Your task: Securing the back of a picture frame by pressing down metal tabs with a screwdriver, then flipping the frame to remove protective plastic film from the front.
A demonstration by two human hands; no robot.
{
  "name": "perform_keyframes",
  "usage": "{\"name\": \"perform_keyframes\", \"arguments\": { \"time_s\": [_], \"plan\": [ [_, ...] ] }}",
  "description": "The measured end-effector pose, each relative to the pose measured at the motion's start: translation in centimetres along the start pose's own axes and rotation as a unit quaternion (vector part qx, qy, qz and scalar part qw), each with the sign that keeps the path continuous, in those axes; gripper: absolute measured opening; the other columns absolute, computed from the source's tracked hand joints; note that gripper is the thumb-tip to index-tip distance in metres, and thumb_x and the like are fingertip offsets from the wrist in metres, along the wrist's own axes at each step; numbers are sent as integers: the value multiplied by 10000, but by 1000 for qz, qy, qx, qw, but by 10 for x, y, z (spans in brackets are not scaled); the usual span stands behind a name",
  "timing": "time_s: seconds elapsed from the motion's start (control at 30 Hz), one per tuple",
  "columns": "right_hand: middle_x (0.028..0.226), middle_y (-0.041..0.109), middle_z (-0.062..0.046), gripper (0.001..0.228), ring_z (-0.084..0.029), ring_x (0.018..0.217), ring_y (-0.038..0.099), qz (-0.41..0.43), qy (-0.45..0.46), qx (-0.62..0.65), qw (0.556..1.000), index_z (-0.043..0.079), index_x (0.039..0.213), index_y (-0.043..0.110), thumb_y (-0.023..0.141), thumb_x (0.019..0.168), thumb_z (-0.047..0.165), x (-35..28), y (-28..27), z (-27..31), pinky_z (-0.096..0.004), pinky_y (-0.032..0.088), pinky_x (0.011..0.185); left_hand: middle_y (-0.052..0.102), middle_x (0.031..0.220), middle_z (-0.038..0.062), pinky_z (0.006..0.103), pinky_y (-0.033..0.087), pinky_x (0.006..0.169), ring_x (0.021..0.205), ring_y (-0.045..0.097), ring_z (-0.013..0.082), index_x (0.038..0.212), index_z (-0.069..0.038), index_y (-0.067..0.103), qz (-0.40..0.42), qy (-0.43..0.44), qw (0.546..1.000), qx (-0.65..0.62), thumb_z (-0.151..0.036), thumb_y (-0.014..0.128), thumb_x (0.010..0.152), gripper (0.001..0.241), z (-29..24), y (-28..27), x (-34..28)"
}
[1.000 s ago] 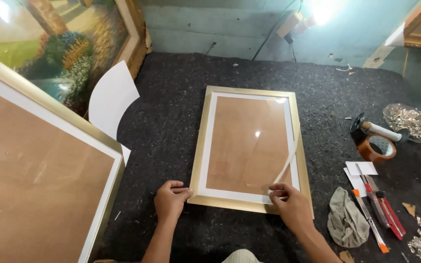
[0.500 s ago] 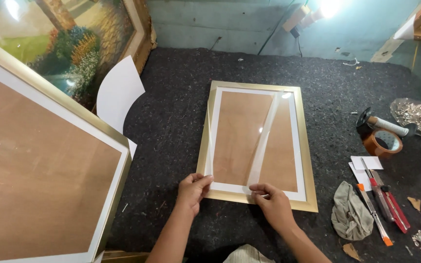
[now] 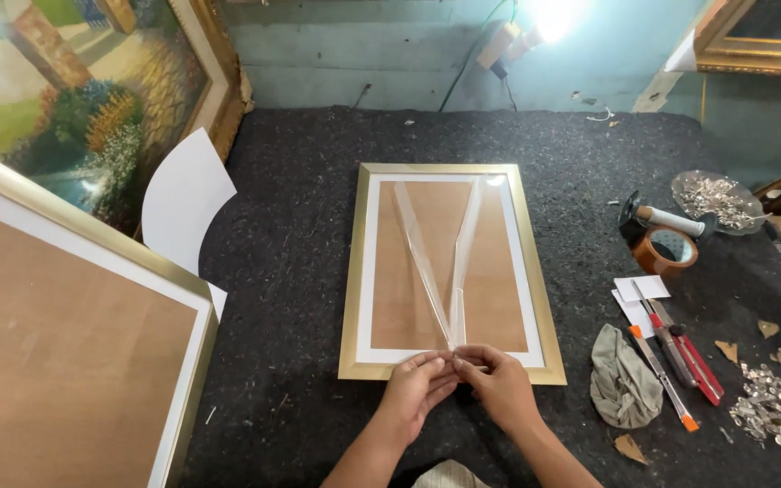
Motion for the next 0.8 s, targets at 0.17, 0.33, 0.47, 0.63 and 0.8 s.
{"name": "perform_keyframes", "arguments": {
  "time_s": [0.17, 0.33, 0.47, 0.63, 0.8],
  "plan": [
    [719, 687, -63, 196, -123, 621, 594, -48, 15, 19, 999, 76, 900, 717, 602, 751, 133, 0, -14, -1, -250, 509, 515, 605, 841, 68, 318, 508, 746, 778, 594, 181, 927, -69, 595, -11, -21, 995, 94, -218, 522, 853, 182, -10, 17, -8],
    [709, 707, -54, 186, -117, 608, 595, -19, -10, 30, 999, 79, 915, 708, 602, 764, 107, 1, -17, 5, -243, 467, 527, 538, 703, 40, 322, 486, 616, 618, 529, 163, 877, -105, 540, 47, -69, 989, 120, -417, 507, 865, 314, -13, 47, 7],
    [726, 688, -68, 136, -148, 608, 601, -31, 15, 78, 996, 78, 883, 646, 646, 756, 128, 13, -26, 0, -260, 435, 491, 594, 818, 109, 331, 447, 570, 666, 527, 218, 861, -53, 552, 57, -33, 994, 90, -178, 392, 936, 216, -37, 71, 17],
    [758, 716, -34, 176, -146, 657, 649, -51, 23, 27, 998, 90, 908, 687, 596, 770, 149, 29, -49, 4, -242, 431, 510, 587, 732, 57, 331, 462, 680, 724, 588, 167, 837, -101, 546, -23, -7, 996, 80, -155, 401, 935, 184, -69, 80, 19],
    [822, 678, -121, 234, -206, 602, 550, -77, 88, 57, 992, 25, 991, 663, 509, 859, 141, 51, -76, 18, -295, 405, 470, 410, 563, -3, 275, 386, 516, 502, 387, 116, 779, -90, 548, 36, 15, 997, -63, -153, 450, 916, 179, -77, 80, 55]
  ]
}}
Point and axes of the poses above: each hand's wrist, its own x-axis towards the middle knuckle, its own y-axis out of the palm, z = x × y, the point moved 6 cm from there along x, towards the middle knuckle
